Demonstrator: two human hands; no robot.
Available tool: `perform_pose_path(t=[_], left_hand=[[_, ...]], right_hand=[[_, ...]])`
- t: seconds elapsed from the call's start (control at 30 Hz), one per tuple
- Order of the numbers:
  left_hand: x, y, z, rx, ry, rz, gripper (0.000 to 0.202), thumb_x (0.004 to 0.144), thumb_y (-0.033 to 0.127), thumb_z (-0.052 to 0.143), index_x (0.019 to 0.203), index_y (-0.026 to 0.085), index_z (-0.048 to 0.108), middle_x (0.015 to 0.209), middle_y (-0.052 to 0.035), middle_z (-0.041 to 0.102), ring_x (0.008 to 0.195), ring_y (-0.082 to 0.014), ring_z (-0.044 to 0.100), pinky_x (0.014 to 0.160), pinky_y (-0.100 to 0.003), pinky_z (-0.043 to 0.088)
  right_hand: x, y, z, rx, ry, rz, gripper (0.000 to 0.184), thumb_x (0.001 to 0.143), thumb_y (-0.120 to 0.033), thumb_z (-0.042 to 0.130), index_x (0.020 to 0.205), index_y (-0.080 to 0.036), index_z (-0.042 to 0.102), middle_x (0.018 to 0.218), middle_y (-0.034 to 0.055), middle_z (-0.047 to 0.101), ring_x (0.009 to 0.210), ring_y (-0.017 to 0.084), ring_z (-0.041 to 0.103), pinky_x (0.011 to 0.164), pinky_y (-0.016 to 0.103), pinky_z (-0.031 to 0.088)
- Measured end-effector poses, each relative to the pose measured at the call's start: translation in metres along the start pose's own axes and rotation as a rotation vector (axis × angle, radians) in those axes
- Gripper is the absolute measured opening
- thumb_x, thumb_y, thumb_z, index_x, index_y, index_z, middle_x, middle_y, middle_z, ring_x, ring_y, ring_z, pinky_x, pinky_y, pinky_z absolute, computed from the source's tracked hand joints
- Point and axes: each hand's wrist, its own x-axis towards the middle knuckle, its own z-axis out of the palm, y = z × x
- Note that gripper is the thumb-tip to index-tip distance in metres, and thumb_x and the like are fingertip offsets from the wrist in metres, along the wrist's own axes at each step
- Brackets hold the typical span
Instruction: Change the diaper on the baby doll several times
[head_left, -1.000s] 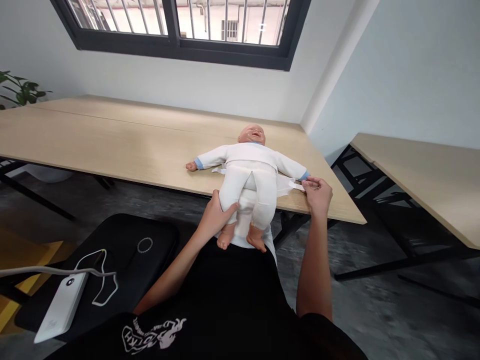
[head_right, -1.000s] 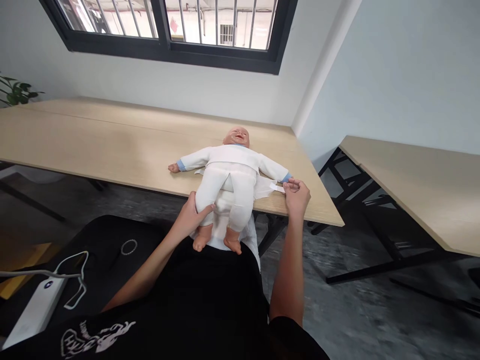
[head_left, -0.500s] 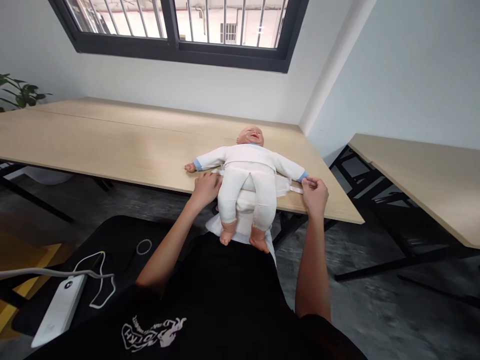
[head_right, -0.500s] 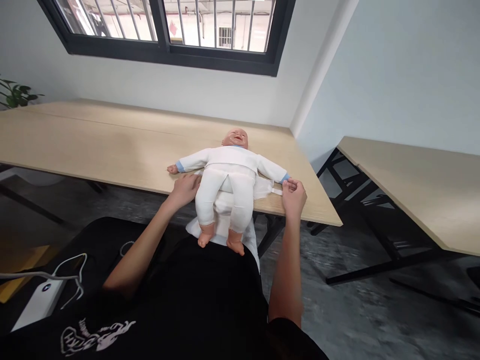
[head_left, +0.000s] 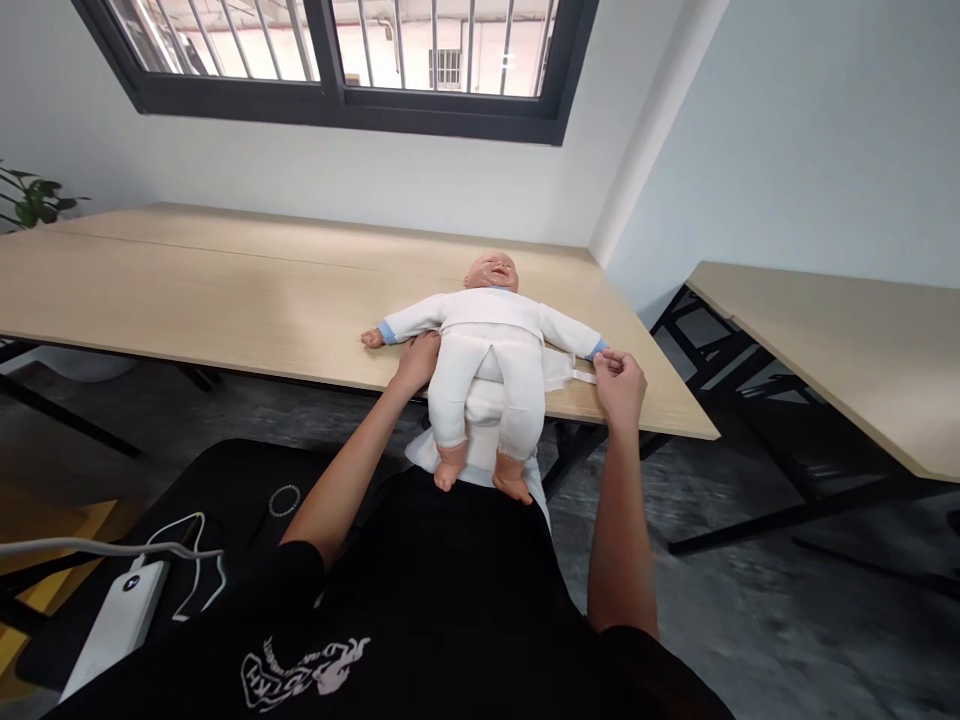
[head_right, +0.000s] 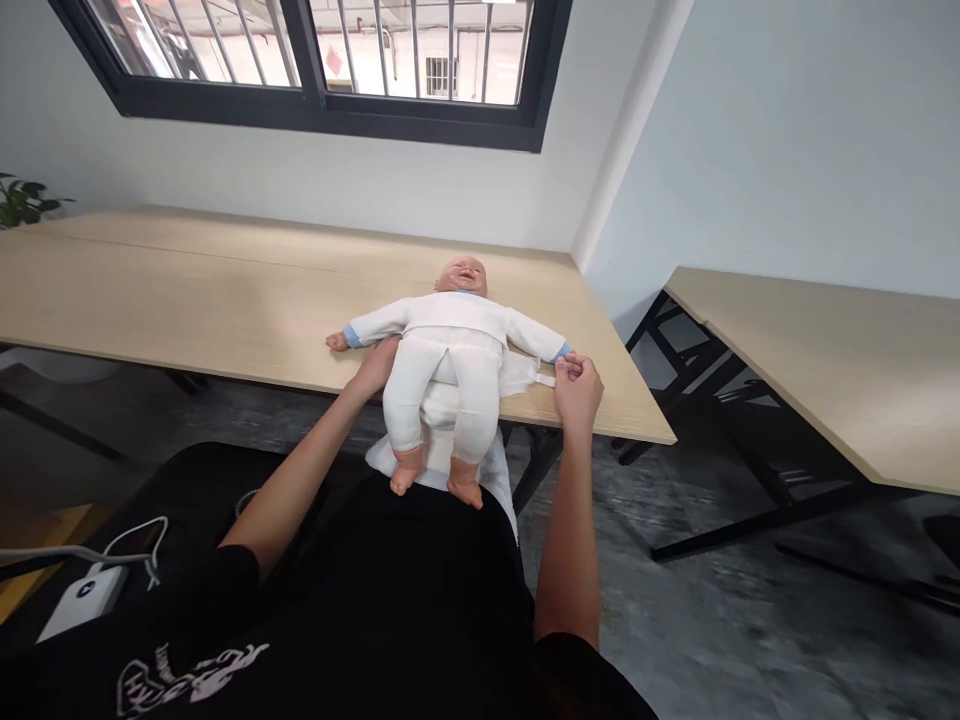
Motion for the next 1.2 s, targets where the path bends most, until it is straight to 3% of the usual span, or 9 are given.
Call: perform_pose_path(t=[0.17, 0.3, 0.43, 0.57, 0.67, 0.77, 0.9, 1.07, 1.2], left_hand=[[-0.005, -0.005, -0.004, -0.127, 0.076, -0.021, 0.017, 0.087, 0.020, 0.053, 0.096, 0.018, 0.068, 0.112, -0.0150, 0.071, 0.109, -0.0324, 0.061, 0.100, -0.044, 0.045], [-0.002, -0.003, -0.005, -0.163, 0.033, -0.001, 0.024, 0.083, 0.021, 0.060, 0.105, 0.018, 0.068, 0.121, -0.0144, 0.068, 0.118, -0.0336, 0.057, 0.106, -0.048, 0.042], [0.001, 0.004, -0.006, -0.094, -0.083, 0.042, 0.031, 0.088, 0.023, 0.057, 0.118, 0.017, 0.067, 0.143, -0.0165, 0.056, 0.142, -0.0385, 0.039, 0.119, -0.059, 0.023], [-0.001, 0.014, -0.008, -0.072, -0.157, 0.108, 0.044, 0.095, 0.027, 0.047, 0.136, 0.015, 0.058, 0.164, -0.0161, 0.031, 0.155, -0.0390, 0.013, 0.121, -0.064, 0.005], [-0.002, 0.020, -0.009, -0.045, -0.254, 0.157, 0.065, 0.089, 0.037, 0.057, 0.150, 0.020, 0.045, 0.170, -0.0109, 0.020, 0.157, -0.0395, 0.006, 0.124, -0.062, 0.002], [-0.001, 0.024, -0.002, -0.025, -0.286, 0.195, 0.085, 0.082, 0.049, 0.063, 0.156, 0.017, 0.037, 0.170, -0.0114, 0.017, 0.156, -0.0454, 0.005, 0.125, -0.060, 0.000], [0.007, 0.021, 0.026, -0.125, -0.184, 0.125, 0.093, 0.081, 0.065, 0.058, 0.157, 0.016, 0.037, 0.166, -0.0151, 0.029, 0.154, -0.0472, 0.015, 0.126, -0.061, 0.006], [0.030, 0.007, 0.060, -0.422, 0.057, 0.030, 0.087, 0.074, 0.072, 0.060, 0.149, 0.029, 0.050, 0.155, -0.0140, 0.047, 0.151, -0.0483, 0.022, 0.122, -0.068, 0.020], [0.035, 0.001, 0.064, -0.508, 0.179, 0.001, 0.072, 0.075, 0.068, 0.064, 0.135, 0.028, 0.063, 0.147, -0.0165, 0.054, 0.149, -0.0483, 0.026, 0.118, -0.066, 0.026]], right_hand=[[-0.003, -0.006, -0.001, 0.003, -0.003, 0.025, 0.020, 0.081, -0.036, 0.061, 0.089, -0.017, 0.062, 0.093, 0.0125, 0.071, 0.088, 0.026, 0.068, 0.095, 0.045, 0.053], [-0.003, -0.008, -0.002, -0.001, 0.007, 0.029, 0.019, 0.081, -0.035, 0.061, 0.088, -0.017, 0.062, 0.092, 0.0121, 0.071, 0.087, 0.025, 0.067, 0.095, 0.045, 0.053], [-0.001, -0.007, -0.002, -0.013, -0.012, 0.019, 0.022, 0.081, -0.035, 0.061, 0.091, -0.016, 0.063, 0.096, 0.0135, 0.070, 0.089, 0.025, 0.066, 0.095, 0.045, 0.052], [-0.022, -0.021, 0.003, -0.035, 0.099, -0.191, 0.032, 0.084, -0.043, 0.058, 0.097, -0.015, 0.065, 0.108, 0.0150, 0.068, 0.104, 0.027, 0.062, 0.104, 0.047, 0.046], [-0.057, -0.042, 0.014, 0.109, -0.083, -0.223, 0.046, 0.091, -0.057, 0.054, 0.107, -0.015, 0.064, 0.109, 0.0131, 0.068, 0.096, 0.024, 0.064, 0.093, 0.043, 0.052], [-0.086, -0.061, 0.025, 0.063, -0.188, -0.311, 0.064, 0.087, -0.071, 0.057, 0.121, -0.016, 0.061, 0.123, 0.0151, 0.062, 0.116, 0.028, 0.058, 0.104, 0.048, 0.047], [-0.092, -0.067, 0.029, -0.072, -0.245, -0.389, 0.087, 0.076, -0.077, 0.067, 0.136, -0.015, 0.054, 0.134, 0.0181, 0.052, 0.130, 0.033, 0.049, 0.114, 0.052, 0.040], [-0.081, -0.059, 0.026, -0.095, -0.294, -0.439, 0.073, 0.085, -0.067, 0.061, 0.133, -0.012, 0.055, 0.131, 0.0183, 0.056, 0.129, 0.034, 0.049, 0.114, 0.054, 0.040], [-0.080, -0.056, 0.027, -0.126, -0.288, -0.475, 0.059, 0.086, -0.052, 0.059, 0.132, -0.015, 0.055, 0.129, 0.0155, 0.058, 0.128, 0.032, 0.050, 0.113, 0.053, 0.041]])
